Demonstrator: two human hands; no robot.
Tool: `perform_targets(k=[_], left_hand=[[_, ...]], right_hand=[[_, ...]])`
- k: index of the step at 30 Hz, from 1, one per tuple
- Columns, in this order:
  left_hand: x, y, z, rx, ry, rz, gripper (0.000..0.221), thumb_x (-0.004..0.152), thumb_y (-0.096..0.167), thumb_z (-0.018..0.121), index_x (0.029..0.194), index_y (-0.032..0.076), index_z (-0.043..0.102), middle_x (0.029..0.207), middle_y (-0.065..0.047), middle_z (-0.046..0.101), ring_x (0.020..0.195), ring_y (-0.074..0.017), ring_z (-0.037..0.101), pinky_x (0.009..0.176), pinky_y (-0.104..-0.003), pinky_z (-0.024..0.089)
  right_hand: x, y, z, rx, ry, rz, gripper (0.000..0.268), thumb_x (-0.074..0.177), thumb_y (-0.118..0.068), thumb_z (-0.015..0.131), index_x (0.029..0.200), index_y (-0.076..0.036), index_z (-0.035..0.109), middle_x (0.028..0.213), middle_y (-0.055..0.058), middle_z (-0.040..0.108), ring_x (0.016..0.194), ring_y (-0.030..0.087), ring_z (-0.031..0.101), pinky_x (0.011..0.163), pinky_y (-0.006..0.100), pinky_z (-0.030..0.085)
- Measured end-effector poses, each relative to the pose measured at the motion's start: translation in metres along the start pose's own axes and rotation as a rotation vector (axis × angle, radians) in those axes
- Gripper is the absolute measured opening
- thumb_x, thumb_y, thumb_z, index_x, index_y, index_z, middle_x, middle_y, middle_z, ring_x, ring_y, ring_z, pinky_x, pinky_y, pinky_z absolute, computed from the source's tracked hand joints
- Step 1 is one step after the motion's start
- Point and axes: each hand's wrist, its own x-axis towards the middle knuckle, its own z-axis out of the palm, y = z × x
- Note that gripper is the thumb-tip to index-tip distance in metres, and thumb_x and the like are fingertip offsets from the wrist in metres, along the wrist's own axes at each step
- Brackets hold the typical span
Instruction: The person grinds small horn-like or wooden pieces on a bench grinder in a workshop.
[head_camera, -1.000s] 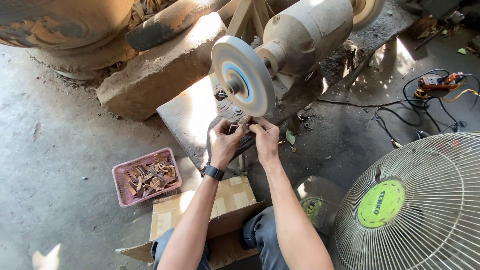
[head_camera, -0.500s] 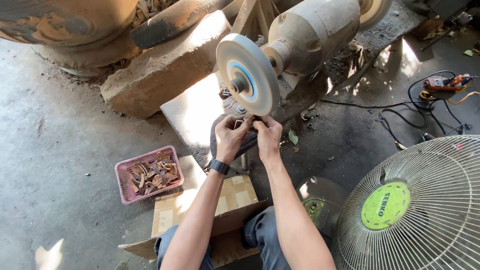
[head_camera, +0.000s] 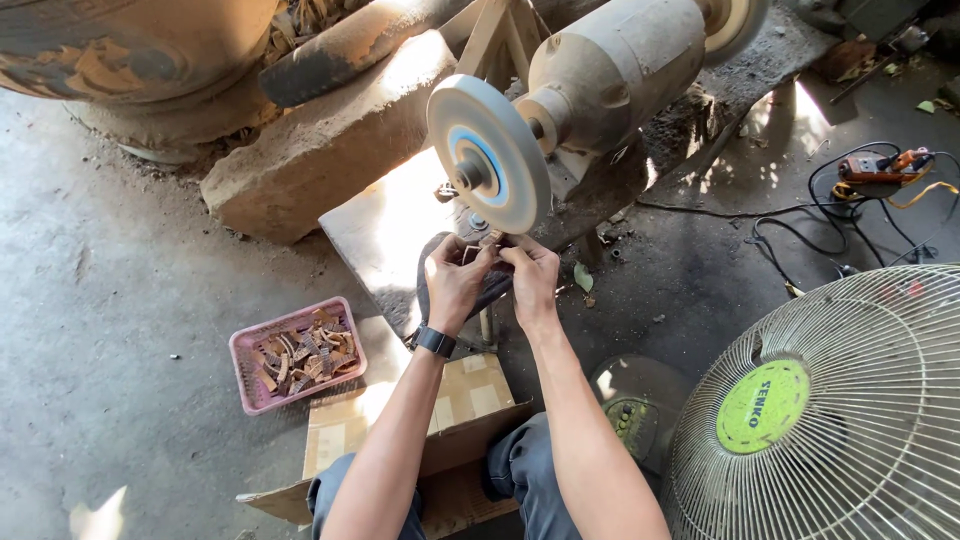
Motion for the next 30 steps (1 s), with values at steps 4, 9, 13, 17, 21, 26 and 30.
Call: perform_targets(k=[4, 9, 13, 17, 21, 26, 30], left_hand=[[-0.011, -0.007, -0.018, 0.039, -0.003, 0.036, 0.024, 0.09, 0.014, 0.082, 0.089, -0.001, 0.063, 0.082, -0.002, 0.069, 0.073, -0.004, 0.059, 0.064, -0.022, 0.05], [-0.025, 0.031, -0.018, 0.405, 0.001, 0.061, 0.035, 0.083, 0.014, 0.082, 0.112, -0.001, 0.069, 0.088, -0.005, 0.075, 0.079, -0.008, 0.069, 0.072, -0.024, 0.057], [-0.015, 0.003, -0.022, 0.314, -0.047, 0.141, 0.037, 0.089, 0.011, 0.077, 0.123, -0.002, 0.07, 0.095, -0.006, 0.075, 0.084, -0.009, 0.07, 0.075, -0.025, 0.057], [-0.008, -0.019, -0.013, 0.006, -0.068, -0.021, 0.023, 0.093, 0.009, 0.075, 0.111, -0.005, 0.072, 0.09, -0.006, 0.074, 0.074, -0.0079, 0.064, 0.064, -0.023, 0.052], [-0.003, -0.022, 0.011, -0.172, 0.026, -0.134, 0.011, 0.094, 0.009, 0.074, 0.097, -0.001, 0.07, 0.08, -0.005, 0.07, 0.057, -0.0057, 0.055, 0.047, -0.022, 0.043], [-0.001, 0.01, 0.034, -0.263, 0.043, -0.182, 0.009, 0.093, 0.01, 0.072, 0.091, 0.005, 0.066, 0.078, -0.002, 0.07, 0.055, -0.004, 0.056, 0.045, -0.021, 0.042], [0.006, -0.022, 0.018, -0.213, 0.074, -0.038, 0.013, 0.096, 0.009, 0.074, 0.091, 0.004, 0.064, 0.077, 0.001, 0.064, 0.061, -0.0038, 0.054, 0.05, -0.021, 0.042]], right_hand=[[-0.004, 0.007, 0.003, -0.12, 0.019, 0.025, 0.023, 0.091, -0.001, 0.063, 0.109, 0.004, 0.077, 0.1, 0.005, 0.077, 0.085, 0.009, 0.067, 0.08, 0.023, 0.054], [-0.008, -0.003, 0.0, -0.133, 0.082, 0.241, 0.014, 0.089, -0.007, 0.067, 0.096, 0.001, 0.075, 0.08, 0.005, 0.073, 0.067, 0.013, 0.068, 0.065, 0.027, 0.058], [-0.008, 0.005, -0.014, -0.318, 0.013, 0.14, 0.014, 0.091, -0.007, 0.07, 0.098, 0.002, 0.078, 0.082, 0.001, 0.07, 0.069, 0.008, 0.061, 0.061, 0.023, 0.05], [-0.009, -0.002, -0.018, -0.37, 0.033, 0.068, 0.018, 0.087, -0.006, 0.072, 0.103, 0.0, 0.079, 0.083, 0.0, 0.072, 0.07, 0.006, 0.061, 0.063, 0.022, 0.051], [-0.003, -0.005, -0.023, -0.052, 0.241, 0.028, 0.021, 0.087, -0.006, 0.076, 0.106, 0.003, 0.075, 0.087, 0.002, 0.074, 0.07, 0.009, 0.065, 0.065, 0.023, 0.054], [0.006, -0.007, -0.015, -0.043, 0.326, -0.063, 0.022, 0.092, -0.01, 0.075, 0.109, 0.004, 0.075, 0.087, 0.004, 0.073, 0.07, 0.01, 0.063, 0.064, 0.024, 0.053], [0.02, 0.027, -0.02, 0.013, 0.25, -0.078, 0.018, 0.097, -0.009, 0.076, 0.107, 0.007, 0.076, 0.092, 0.004, 0.071, 0.076, 0.008, 0.061, 0.068, 0.023, 0.049]])
